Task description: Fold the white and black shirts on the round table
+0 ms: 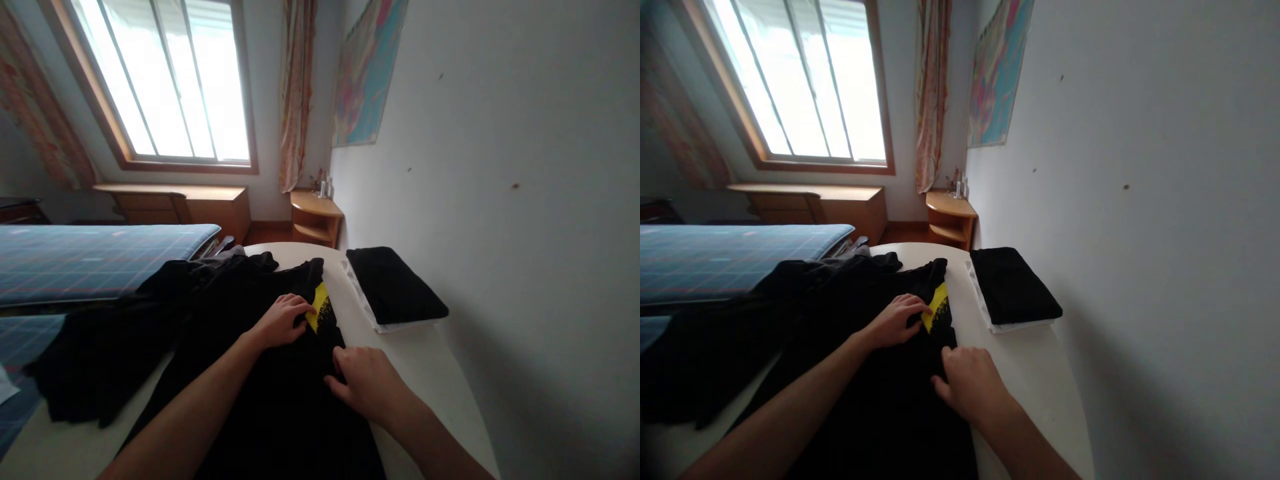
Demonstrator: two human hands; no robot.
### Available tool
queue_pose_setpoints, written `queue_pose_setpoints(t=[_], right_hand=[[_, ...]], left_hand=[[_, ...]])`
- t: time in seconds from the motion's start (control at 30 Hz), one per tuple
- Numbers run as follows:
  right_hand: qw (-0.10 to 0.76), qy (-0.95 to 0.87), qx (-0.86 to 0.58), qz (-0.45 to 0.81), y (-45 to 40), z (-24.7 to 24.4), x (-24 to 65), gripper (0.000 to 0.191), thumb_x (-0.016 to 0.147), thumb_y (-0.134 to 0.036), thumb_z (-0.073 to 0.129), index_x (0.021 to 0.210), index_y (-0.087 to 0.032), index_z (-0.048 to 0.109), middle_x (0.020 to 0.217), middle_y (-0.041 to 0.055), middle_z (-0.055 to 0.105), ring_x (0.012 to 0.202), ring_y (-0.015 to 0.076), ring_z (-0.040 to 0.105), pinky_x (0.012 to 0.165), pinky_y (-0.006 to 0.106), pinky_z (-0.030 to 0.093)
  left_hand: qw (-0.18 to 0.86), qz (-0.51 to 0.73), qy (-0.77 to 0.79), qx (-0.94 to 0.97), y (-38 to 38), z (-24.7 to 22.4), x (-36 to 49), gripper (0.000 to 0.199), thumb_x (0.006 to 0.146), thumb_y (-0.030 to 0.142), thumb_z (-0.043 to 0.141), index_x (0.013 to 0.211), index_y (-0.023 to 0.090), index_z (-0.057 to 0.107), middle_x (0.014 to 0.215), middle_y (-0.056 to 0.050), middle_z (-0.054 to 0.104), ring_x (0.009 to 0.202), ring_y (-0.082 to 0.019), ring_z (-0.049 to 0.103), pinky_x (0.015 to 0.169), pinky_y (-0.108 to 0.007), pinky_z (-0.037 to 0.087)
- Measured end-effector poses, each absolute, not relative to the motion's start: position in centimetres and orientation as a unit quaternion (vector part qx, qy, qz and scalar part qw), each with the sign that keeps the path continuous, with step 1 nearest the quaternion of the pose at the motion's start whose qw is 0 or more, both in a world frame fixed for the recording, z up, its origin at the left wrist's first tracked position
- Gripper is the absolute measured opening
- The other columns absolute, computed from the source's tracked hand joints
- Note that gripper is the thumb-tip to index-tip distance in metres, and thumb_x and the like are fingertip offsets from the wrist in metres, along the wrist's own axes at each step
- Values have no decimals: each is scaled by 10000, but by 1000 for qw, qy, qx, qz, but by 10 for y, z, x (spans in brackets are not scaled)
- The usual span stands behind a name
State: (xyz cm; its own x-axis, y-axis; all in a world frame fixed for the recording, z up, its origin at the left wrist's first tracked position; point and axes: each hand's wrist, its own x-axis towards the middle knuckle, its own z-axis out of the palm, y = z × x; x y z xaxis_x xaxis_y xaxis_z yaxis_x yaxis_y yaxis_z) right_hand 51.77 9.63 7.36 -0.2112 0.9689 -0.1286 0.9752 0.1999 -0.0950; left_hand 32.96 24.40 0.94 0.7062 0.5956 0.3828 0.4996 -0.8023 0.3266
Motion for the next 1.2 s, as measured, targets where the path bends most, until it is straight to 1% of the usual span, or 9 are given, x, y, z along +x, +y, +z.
queue_pose_setpoints(t=[0.33, 0.57, 0.67, 0.73, 0.83, 0.9, 0.97, 1.03, 1.2], right_hand=[[45, 774, 629, -50, 98, 66, 518, 144, 844, -215, 548, 842, -163, 682, 830, 123, 748, 756, 263, 717, 601, 298, 373], [-125, 787, 579, -173, 101, 72, 516, 109, 868, -263, 555, 835, -212, 645, 714, -14, 678, 622, 126, 602, 594, 239, 335], [-162, 783, 562, -212, 102, 67, 511, 132, 906, -279, 534, 880, -211, 643, 707, -26, 654, 620, 119, 579, 601, 227, 356], [-157, 804, 532, -215, 103, 63, 509, 156, 912, -251, 529, 977, -219, 668, 803, -13, 682, 697, 130, 613, 662, 227, 401], [-139, 852, 458, -210, 102, 61, 511, 361, 895, -126, 477, 1159, -265, 680, 1072, 16, 681, 898, 138, 642, 824, 236, 448], [-119, 878, 415, -206, 101, 62, 513, 454, 856, -68, 468, 1187, -286, 687, 1223, 22, 638, 1000, 144, 627, 909, 251, 444], [-100, 892, 393, -200, 100, 64, 515, 438, 811, -56, 498, 1127, -271, 713, 1284, 21, 620, 1049, 165, 610, 957, 280, 434], [-86, 897, 388, -195, 100, 66, 514, 361, 776, -67, 527, 1021, -241, 727, 1252, 24, 646, 1043, 185, 601, 958, 301, 430], [-64, 901, 389, -184, 97, 70, 512, 251, 695, -81, 557, 872, -209, 681, 949, 22, 689, 894, 185, 573, 836, 285, 424]], left_hand=[[75, 225, 339, 910, 242, 10, 336, 221, 955, 241, 534, 1064, 284, 722, 995, -26, 712, 963, -200, 621, 974, -365, 412], [140, 297, 392, 859, 242, 10, 337, 275, 898, 160, 528, 1060, 264, 725, 1057, -8, 753, 965, -184, 673, 933, -316, 456], [163, 315, 433, 829, 243, 11, 336, 257, 947, 246, 485, 1000, 250, 737, 982, -1, 764, 880, -173, 688, 861, -284, 489], [167, 307, 447, 824, 243, 10, 335, 296, 977, 343, 465, 957, 236, 740, 925, -12, 764, 828, -178, 685, 810, -284, 502], [157, 294, 441, 833, 244, 7, 335, 222, 927, 376, 569, 929, 230, 736, 933, -23, 760, 853, -198, 671, 842, -312, 497], [153, 290, 431, 840, 245, 4, 336, 159, 898, 330, 612, 948, 236, 730, 982, -24, 758, 918, -206, 662, 892, -325, 487], [154, 290, 425, 843, 246, 2, 336, 157, 910, 304, 597, 966, 239, 728, 1002, -25, 756, 945, -204, 658, 907, -328, 487], [155, 294, 422, 843, 247, 1, 337, 175, 930, 287, 569, 979, 238, 730, 1011, -27, 755, 948, -200, 658, 912, -329, 490], [161, 300, 419, 842, 249, -1, 334, 228, 933, 202, 520, 984, 245, 738, 992, -16, 752, 946, -192, 660, 905, -308, 496]])
